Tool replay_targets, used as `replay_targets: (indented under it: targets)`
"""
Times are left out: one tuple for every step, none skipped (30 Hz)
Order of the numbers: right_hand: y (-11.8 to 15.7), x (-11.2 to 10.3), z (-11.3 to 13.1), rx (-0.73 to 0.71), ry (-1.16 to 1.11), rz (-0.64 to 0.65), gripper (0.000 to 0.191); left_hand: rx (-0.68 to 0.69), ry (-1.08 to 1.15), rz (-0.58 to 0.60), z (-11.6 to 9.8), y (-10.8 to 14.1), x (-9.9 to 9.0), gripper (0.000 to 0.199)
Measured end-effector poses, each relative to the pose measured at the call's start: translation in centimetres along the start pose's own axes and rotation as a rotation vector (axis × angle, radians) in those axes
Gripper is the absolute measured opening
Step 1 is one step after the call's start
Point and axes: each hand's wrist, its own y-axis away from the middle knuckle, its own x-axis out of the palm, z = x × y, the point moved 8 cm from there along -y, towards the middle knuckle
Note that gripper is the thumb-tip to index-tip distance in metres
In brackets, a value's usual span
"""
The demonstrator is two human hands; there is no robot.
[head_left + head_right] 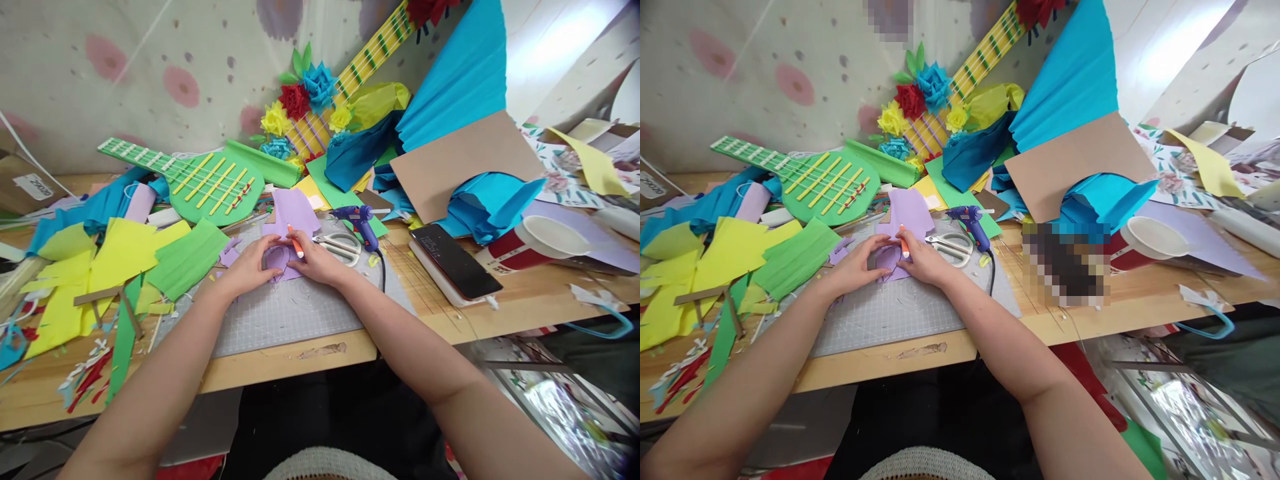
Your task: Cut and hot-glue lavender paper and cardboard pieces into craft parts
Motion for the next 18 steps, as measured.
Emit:
replay_targets:
  targets:
    - [0.01, -0.03, 0.00, 0.000, -0.009, -0.003, 0.057, -0.009, 0.013, 0.005, 0.11, -0.02, 0.07, 0.069]
    - [0.03, -0.08, 0.00, 0.001, -0.020, -0.007, 0.057, -0.020, 0.026, 0.008, 0.26, -0.03, 0.13, 0.070]
    - [0.05, -0.15, 0.01, 0.002, -0.033, -0.012, 0.058, -0.030, 0.036, 0.010, 0.42, -0.05, 0.17, 0.071]
    - [0.07, -0.21, 0.03, 0.003, -0.045, -0.015, 0.058, -0.039, 0.041, 0.009, 0.57, -0.07, 0.20, 0.071]
    - [0.09, -0.26, 0.06, 0.003, -0.054, -0.016, 0.057, -0.044, 0.039, 0.010, 0.69, -0.08, 0.22, 0.072]
    - [0.11, -0.29, 0.09, 0.003, -0.060, -0.013, 0.057, -0.043, 0.032, 0.010, 0.74, -0.09, 0.22, 0.072]
    - [0.12, -0.30, 0.11, 0.004, -0.059, -0.009, 0.056, -0.039, 0.020, 0.012, 0.75, -0.09, 0.20, 0.072]
    - [0.13, -0.28, 0.12, 0.004, -0.056, -0.002, 0.055, -0.035, 0.005, 0.015, 0.73, -0.09, 0.17, 0.073]
    - [0.14, -0.27, 0.11, 0.005, -0.050, 0.004, 0.054, -0.035, -0.010, 0.017, 0.70, -0.09, 0.12, 0.074]
    - [0.13, -0.25, 0.10, 0.005, -0.044, 0.008, 0.054, -0.037, -0.023, 0.019, 0.68, -0.08, 0.06, 0.074]
    - [0.13, -0.25, 0.07, 0.006, -0.040, 0.010, 0.054, -0.042, -0.036, 0.019, 0.66, -0.07, -0.04, 0.075]
    - [0.11, -0.24, 0.04, 0.005, -0.037, 0.009, 0.054, -0.049, -0.046, 0.020, 0.64, -0.05, -0.14, 0.075]
    - [0.10, -0.23, 0.02, 0.003, -0.035, 0.008, 0.054, -0.055, -0.056, 0.021, 0.62, -0.03, -0.23, 0.076]
    - [0.09, -0.21, 0.02, -0.003, -0.032, 0.009, 0.054, -0.061, -0.065, 0.024, 0.59, -0.02, -0.32, 0.076]
    - [0.08, -0.19, 0.03, -0.009, -0.028, 0.009, 0.054, -0.065, -0.073, 0.029, 0.56, 0.00, -0.39, 0.076]
    - [0.08, -0.16, 0.07, -0.017, -0.023, 0.010, 0.054, -0.068, -0.079, 0.033, 0.53, 0.01, -0.45, 0.075]
    - [0.08, -0.13, 0.12, -0.026, -0.018, 0.011, 0.053, -0.069, -0.085, 0.034, 0.49, 0.02, -0.51, 0.075]
    - [0.09, -0.10, 0.18, -0.035, -0.013, 0.013, 0.053, -0.067, -0.093, 0.034, 0.42, 0.02, -0.57, 0.075]
